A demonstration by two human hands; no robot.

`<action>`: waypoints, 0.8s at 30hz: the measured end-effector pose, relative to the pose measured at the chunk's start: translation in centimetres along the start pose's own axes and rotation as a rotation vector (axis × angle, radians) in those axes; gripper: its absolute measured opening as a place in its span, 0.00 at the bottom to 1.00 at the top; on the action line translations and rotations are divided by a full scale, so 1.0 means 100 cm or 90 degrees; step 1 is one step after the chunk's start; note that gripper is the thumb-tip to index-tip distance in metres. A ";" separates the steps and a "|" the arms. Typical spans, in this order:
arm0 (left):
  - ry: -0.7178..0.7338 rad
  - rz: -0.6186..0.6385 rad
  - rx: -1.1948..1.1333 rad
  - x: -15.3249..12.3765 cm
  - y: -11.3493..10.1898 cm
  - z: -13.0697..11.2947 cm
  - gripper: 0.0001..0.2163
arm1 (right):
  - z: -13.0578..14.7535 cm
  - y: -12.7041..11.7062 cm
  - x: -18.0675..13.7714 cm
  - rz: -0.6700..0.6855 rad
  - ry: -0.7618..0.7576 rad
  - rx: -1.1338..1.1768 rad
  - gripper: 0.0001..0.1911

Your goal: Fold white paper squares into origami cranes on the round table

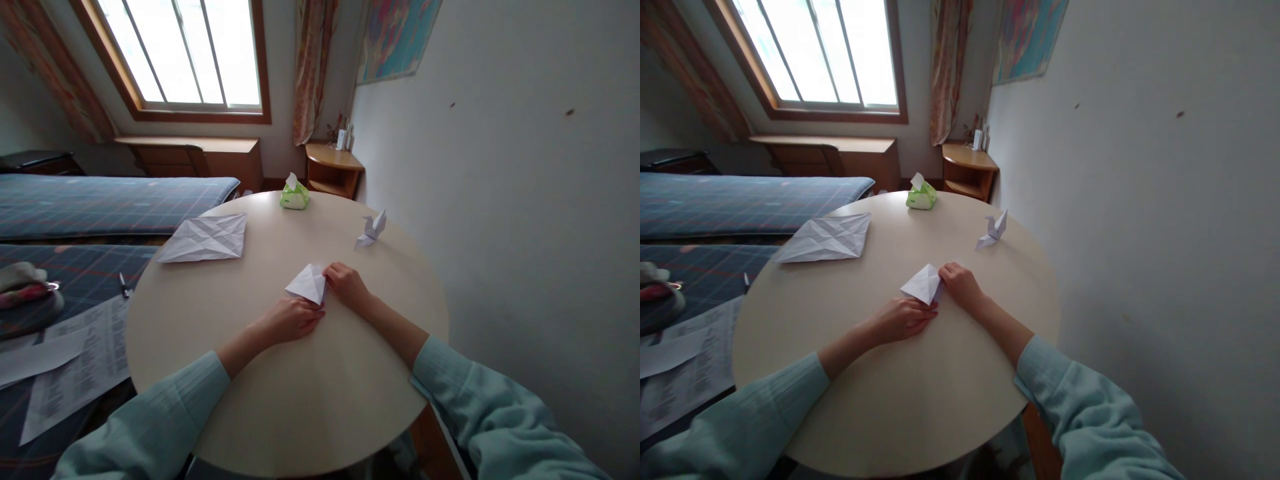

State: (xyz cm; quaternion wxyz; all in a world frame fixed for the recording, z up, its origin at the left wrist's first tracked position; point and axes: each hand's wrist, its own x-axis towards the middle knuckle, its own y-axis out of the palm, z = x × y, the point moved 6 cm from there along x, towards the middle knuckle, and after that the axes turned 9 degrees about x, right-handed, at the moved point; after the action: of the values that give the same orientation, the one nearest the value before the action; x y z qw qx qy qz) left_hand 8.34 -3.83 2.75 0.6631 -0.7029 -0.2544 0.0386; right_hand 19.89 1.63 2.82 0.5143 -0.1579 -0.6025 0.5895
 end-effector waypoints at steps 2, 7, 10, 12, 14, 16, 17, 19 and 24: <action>-0.004 0.005 -0.002 0.000 0.000 0.000 0.12 | -0.001 0.001 -0.001 -0.002 -0.007 0.009 0.05; 0.000 0.007 -0.002 0.000 0.000 0.000 0.12 | 0.001 0.000 0.000 -0.030 -0.035 0.073 0.06; -0.005 0.000 0.000 0.000 0.002 0.001 0.12 | -0.001 -0.003 0.002 -0.067 -0.012 0.125 0.05; -0.004 -0.016 -0.004 -0.001 0.002 0.002 0.12 | -0.009 -0.004 0.002 -0.096 0.062 0.141 0.02; -0.003 -0.023 -0.006 -0.001 0.003 0.002 0.12 | -0.017 -0.002 0.002 -0.095 0.134 0.148 0.03; -0.003 -0.024 -0.007 -0.002 0.003 0.003 0.12 | -0.022 0.000 0.001 -0.079 0.169 0.151 0.05; -0.003 -0.024 -0.008 -0.002 0.003 0.003 0.12 | -0.022 0.000 0.001 -0.077 0.176 0.152 0.06; -0.002 -0.028 -0.013 -0.001 0.002 0.003 0.12 | -0.022 -0.001 0.000 -0.089 0.181 0.152 0.07; 0.000 -0.038 -0.025 -0.001 0.001 0.003 0.12 | -0.015 -0.004 0.000 -0.118 0.132 0.156 0.08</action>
State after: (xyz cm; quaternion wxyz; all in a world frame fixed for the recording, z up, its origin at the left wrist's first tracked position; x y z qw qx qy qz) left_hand 8.16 -3.60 2.64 0.6501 -0.7080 -0.2756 0.0137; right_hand 21.23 2.34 2.81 0.6409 -0.0977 -0.4818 0.5896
